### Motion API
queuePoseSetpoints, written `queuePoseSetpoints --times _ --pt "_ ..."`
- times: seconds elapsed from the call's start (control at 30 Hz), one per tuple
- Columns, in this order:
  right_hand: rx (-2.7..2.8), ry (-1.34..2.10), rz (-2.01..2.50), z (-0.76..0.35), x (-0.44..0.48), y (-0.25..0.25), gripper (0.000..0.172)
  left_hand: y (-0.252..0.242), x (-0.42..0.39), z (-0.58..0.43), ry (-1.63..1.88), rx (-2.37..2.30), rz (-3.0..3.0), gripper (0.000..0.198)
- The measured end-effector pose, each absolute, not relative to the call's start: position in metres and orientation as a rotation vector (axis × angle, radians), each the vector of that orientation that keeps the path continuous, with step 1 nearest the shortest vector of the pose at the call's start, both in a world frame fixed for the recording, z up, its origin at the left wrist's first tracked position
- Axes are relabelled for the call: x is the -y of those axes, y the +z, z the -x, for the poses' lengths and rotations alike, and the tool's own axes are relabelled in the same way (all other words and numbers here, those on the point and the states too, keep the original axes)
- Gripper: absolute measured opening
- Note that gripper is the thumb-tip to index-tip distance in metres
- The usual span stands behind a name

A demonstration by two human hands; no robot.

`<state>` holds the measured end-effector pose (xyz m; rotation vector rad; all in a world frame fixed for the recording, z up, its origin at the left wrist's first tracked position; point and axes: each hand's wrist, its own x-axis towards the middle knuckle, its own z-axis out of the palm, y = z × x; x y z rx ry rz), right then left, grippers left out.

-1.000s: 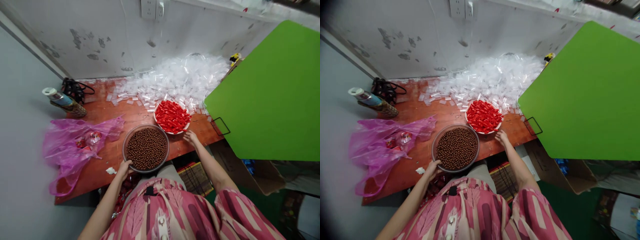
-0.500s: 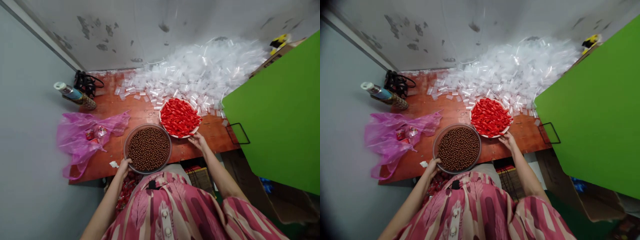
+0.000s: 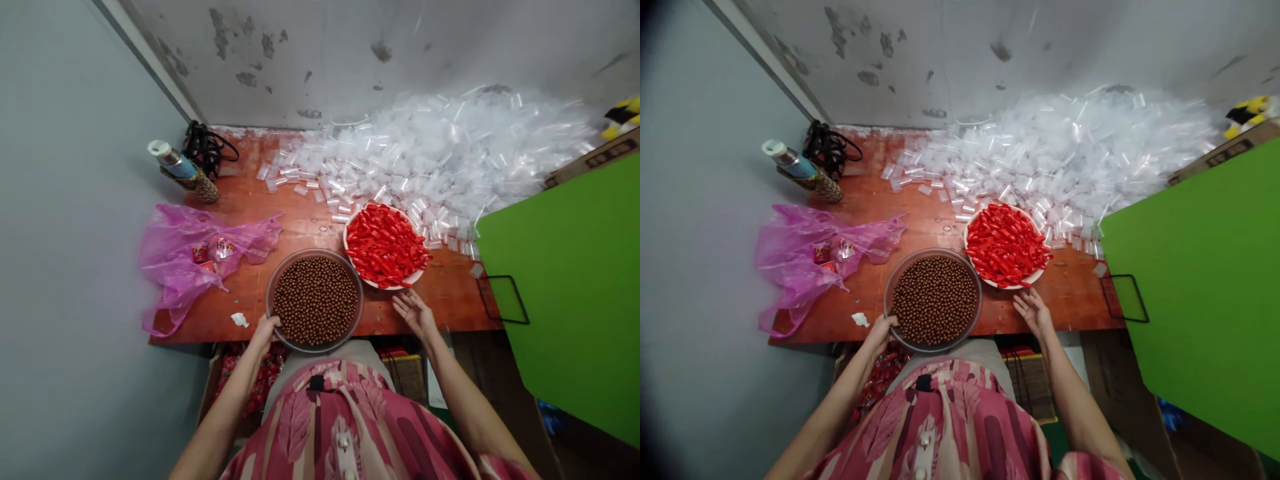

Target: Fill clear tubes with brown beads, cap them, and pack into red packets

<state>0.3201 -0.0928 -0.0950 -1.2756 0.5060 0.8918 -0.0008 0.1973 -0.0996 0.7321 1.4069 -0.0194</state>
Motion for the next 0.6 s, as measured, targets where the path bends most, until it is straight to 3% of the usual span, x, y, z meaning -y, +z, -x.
queuePoseSetpoints --times 0.6 --pt "-0.452 0.728 1.543 -0.383 0.049 -0.098 0.019 -0.109 -0.214 -0.015 -0.020 -1.351 -0.802 0.025"
